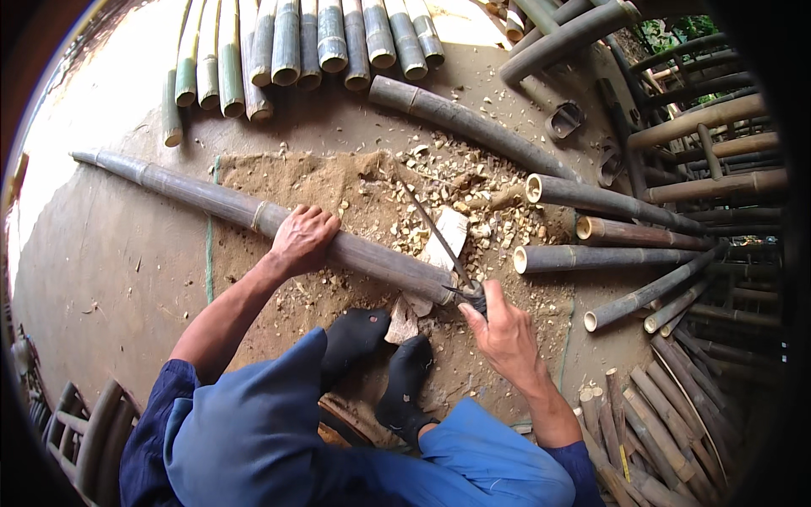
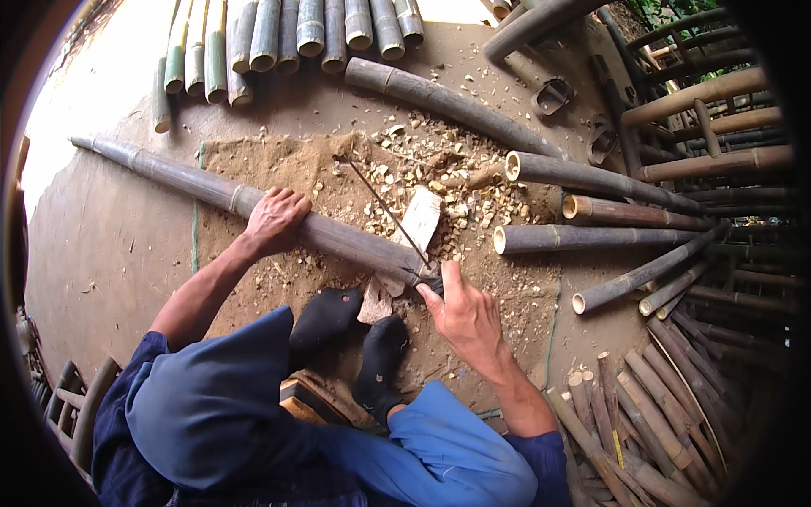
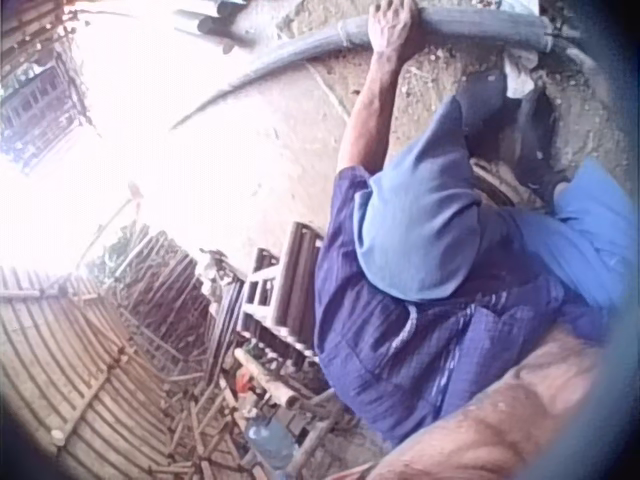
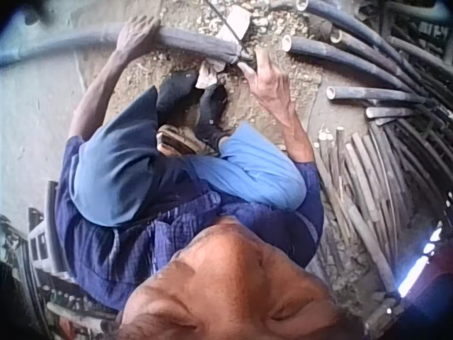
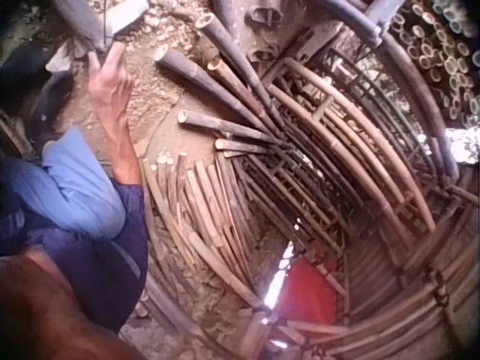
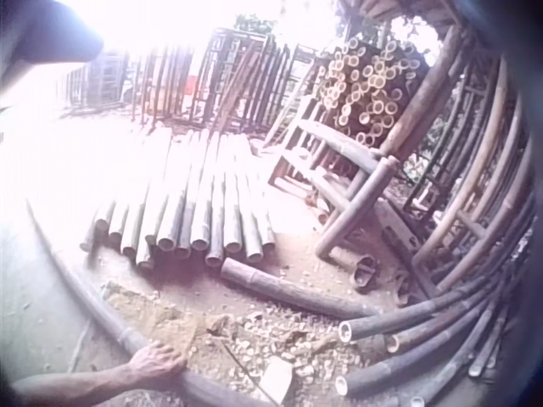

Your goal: The person uses a knife to cut notches into a bamboo pole resting on a wooden block and moves other bamboo poles by hand while sitting on the ground.

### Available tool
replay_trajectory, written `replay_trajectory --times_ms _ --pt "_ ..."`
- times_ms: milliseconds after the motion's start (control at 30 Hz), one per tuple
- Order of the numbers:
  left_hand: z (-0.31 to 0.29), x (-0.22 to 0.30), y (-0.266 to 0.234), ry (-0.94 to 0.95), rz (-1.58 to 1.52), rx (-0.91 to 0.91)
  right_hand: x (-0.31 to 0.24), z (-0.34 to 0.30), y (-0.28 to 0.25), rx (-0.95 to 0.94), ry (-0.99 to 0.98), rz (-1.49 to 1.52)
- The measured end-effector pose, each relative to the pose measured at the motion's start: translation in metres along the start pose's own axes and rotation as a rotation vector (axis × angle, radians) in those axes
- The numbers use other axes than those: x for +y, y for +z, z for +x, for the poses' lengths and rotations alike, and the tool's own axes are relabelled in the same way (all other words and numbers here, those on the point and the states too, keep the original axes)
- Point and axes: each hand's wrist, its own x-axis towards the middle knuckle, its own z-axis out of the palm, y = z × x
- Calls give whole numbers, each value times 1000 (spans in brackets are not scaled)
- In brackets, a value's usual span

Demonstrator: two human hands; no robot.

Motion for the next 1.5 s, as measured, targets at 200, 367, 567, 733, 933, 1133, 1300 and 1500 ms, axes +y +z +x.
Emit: replay_trajectory --times_ms 200,367,567,733,933,1133,1300,1500 --pt "8 11 -2 31 -38 -22 69 -19 42 -276 261 -147" --pt "19 -34 -12 30 -67 -437 22 0 5 -112 131 -62" --pt "8 -51 -30 -169 -97 -516 -12 -7 -18 214 -176 128" --pt "18 -41 -24 -71 -53 -326 76 -37 42 -221 152 -275" --pt "-3 -46 -21 -151 -52 -275 -12 0 -9 11 -11 -58" --pt "14 -42 -11 -98 -22 -310 83 -40 57 -233 192 -314" --pt "-10 -48 -12 -105 -17 -276 -6 2 5 -70 52 -204" --pt "13 -34 -30 -109 -59 -306 57 -32 43 -34 15 -35"
